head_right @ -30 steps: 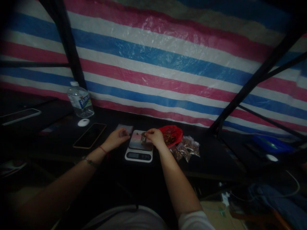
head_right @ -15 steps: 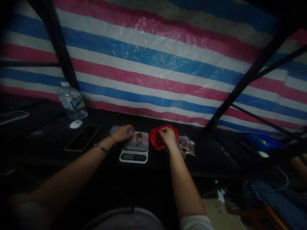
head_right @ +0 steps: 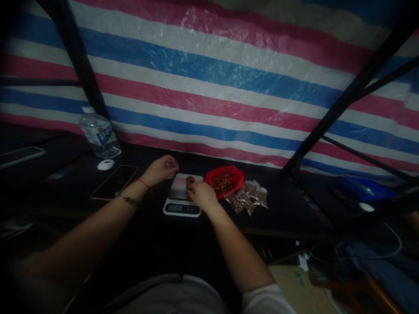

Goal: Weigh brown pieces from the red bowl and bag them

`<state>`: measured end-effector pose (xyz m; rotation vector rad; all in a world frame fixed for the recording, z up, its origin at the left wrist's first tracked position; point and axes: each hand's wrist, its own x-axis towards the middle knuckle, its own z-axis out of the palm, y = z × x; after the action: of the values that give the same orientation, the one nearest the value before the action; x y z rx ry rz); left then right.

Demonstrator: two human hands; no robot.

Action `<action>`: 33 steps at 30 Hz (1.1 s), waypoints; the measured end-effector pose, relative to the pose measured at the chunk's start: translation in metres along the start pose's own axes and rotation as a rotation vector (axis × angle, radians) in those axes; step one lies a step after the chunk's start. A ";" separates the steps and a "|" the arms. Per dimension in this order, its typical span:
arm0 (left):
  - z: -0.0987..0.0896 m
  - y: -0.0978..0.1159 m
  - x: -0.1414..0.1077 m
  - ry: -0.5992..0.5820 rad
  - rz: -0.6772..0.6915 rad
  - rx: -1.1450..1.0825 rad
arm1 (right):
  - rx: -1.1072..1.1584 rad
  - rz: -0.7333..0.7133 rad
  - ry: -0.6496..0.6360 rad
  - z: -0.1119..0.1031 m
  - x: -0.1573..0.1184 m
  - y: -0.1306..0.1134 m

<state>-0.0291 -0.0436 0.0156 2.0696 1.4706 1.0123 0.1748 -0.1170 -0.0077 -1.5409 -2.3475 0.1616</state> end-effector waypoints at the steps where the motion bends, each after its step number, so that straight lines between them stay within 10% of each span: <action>1: -0.005 0.004 -0.002 0.031 0.015 -0.033 | -0.022 0.002 -0.011 0.002 0.001 -0.001; 9: -0.012 0.060 -0.026 0.057 0.115 -0.422 | 0.098 0.052 0.170 -0.004 0.001 0.019; 23: 0.119 0.135 0.013 -0.106 0.035 -0.551 | 0.051 0.447 0.419 -0.038 -0.023 0.118; 27: 0.104 0.147 0.020 -0.068 0.044 -0.601 | 0.075 0.460 0.503 -0.050 -0.030 0.127; 33: 0.032 0.130 -0.003 -0.099 0.064 -0.760 | 0.286 0.250 0.451 -0.045 -0.027 0.093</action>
<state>0.0771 -0.0905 0.0825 1.5783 0.7843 1.2263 0.2808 -0.1067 0.0039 -1.5319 -1.7051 0.1770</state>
